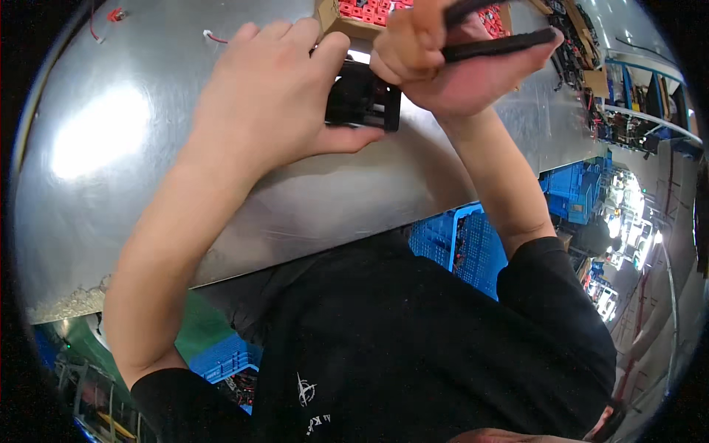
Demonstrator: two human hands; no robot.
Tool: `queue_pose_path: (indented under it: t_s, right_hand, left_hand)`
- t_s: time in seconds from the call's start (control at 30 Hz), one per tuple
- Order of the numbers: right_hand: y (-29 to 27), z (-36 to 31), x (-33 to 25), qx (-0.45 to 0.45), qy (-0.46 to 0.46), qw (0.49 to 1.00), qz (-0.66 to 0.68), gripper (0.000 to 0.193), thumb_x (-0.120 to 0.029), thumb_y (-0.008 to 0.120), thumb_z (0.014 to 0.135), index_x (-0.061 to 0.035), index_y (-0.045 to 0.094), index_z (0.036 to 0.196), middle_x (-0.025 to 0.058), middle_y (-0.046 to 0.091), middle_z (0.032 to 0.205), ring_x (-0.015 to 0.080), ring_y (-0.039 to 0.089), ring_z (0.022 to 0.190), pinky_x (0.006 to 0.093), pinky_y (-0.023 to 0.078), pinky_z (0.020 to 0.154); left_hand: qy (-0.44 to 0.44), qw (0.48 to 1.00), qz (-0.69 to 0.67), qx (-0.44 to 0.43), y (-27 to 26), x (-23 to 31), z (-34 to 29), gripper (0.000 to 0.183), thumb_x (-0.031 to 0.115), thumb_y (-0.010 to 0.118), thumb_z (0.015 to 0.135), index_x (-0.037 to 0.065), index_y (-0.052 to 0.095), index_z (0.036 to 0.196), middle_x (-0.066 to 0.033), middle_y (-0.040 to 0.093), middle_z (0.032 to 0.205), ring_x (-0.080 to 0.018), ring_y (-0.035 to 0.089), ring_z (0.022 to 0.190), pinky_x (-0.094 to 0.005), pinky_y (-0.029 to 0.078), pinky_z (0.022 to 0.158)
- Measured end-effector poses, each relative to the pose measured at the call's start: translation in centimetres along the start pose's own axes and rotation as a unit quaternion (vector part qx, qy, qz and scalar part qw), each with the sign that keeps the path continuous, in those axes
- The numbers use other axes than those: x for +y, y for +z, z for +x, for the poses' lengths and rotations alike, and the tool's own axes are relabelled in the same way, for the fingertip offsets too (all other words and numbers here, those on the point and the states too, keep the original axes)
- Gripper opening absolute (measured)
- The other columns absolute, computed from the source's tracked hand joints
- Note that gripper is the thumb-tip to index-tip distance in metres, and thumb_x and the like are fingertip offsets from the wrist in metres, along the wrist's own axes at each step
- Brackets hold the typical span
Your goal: Assembling electronic cooling fans by attaching wires and components at a factory workbench.
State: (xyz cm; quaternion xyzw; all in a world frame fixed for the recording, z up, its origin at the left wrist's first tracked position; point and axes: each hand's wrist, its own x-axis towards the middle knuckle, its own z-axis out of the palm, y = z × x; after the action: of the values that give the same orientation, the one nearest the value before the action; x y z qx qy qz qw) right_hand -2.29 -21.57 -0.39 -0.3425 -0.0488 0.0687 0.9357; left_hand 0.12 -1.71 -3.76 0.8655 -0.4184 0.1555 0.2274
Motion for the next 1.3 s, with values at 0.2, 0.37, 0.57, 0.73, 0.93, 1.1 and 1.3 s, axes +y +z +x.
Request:
queue_pose_path:
  t_s: [0.2,0.37,0.57,0.73,0.93,1.1,1.3]
  right_hand:
    - [-2.2,0.6,-1.4,-0.123,0.062,0.969,-0.204,0.099,-0.108,0.041,0.074,-0.0095,0.052,0.078,0.0034,0.041,0.055,0.0163,0.033,0.046,0.0337,0.026,0.047]
    - [-2.3,2.3,-1.7,-0.205,0.111,0.957,-0.174,0.096,-0.105,0.037,0.08,-0.0108,0.047,0.065,0.0014,0.039,0.048,0.0157,0.03,0.037,0.0333,0.025,0.04]
    - [-1.6,3.4,-1.2,-0.309,0.138,0.938,-0.079,0.104,-0.101,0.029,0.087,-0.0034,0.054,0.062,0.0052,0.046,0.047,0.0167,0.035,0.032,0.0316,0.028,0.034]
    - [-1.9,2.1,-0.6,-0.249,0.177,0.951,-0.044,0.105,-0.103,0.027,0.085,-0.0042,0.051,0.062,0.0064,0.045,0.048,0.0178,0.036,0.035,0.0327,0.029,0.037]
    - [-0.4,0.5,-2.9,0.0,0.018,1.0,-0.012,0.115,-0.111,0.032,0.072,-0.0021,0.058,0.1,0.0067,0.049,0.071,0.0191,0.044,0.059,0.0335,0.04,0.059]
    - [-1.9,-1.4,-2.4,-0.175,-0.151,0.951,-0.206,0.124,-0.113,0.038,0.069,-0.0073,0.054,0.132,0.0041,0.048,0.096,0.0156,0.046,0.078,0.0338,0.036,0.073]
    - [1.5,-2.1,0.0,0.063,-0.107,0.987,0.104,0.129,-0.117,0.032,0.06,-0.0039,0.05,0.119,0.0093,0.051,0.086,0.0218,0.049,0.076,0.0345,0.043,0.074]
  left_hand:
    - [0.031,0.999,-0.022,-0.026,0.3,-0.8,0.1,0.081,0.065,0.088,0.065,0.005,0.067,0.115,-0.0115,0.061,0.1,-0.0338,0.064,0.099,-0.0455,0.049,0.087]
    - [0.073,0.997,-0.034,-0.012,-0.1,-1.7,0.7,0.082,0.066,0.088,0.064,0.006,0.067,0.115,-0.0124,0.062,0.103,-0.0344,0.064,0.099,-0.0456,0.048,0.087]
    - [-0.053,0.874,-0.031,-0.483,-5.5,-0.7,6.2,0.114,0.067,0.085,0.075,0.0,0.045,0.157,-0.02,0.049,0.159,-0.036,0.045,0.149,-0.0461,0.037,0.118]
    - [0.132,0.987,-0.085,-0.041,0.3,-2.4,1.2,0.078,0.069,0.085,0.067,0.005,0.067,0.109,-0.0113,0.065,0.103,-0.0311,0.066,0.1,-0.0422,0.049,0.09]
    - [0.02,0.999,-0.005,-0.027,-0.4,0.0,-0.4,0.075,0.07,0.084,0.07,0.007,0.066,0.105,-0.0082,0.064,0.101,-0.0265,0.066,0.099,-0.041,0.048,0.091]
    - [-0.04,0.998,0.027,-0.033,-0.7,2.5,-0.3,0.072,0.067,0.086,0.069,0.008,0.063,0.104,-0.0066,0.061,0.098,-0.0257,0.063,0.095,-0.0414,0.045,0.086]
    - [-0.051,0.998,0.026,-0.035,-0.7,2.7,-0.4,0.074,0.062,0.087,0.067,0.005,0.061,0.107,-0.0103,0.056,0.098,-0.0323,0.06,0.094,-0.045,0.044,0.08]
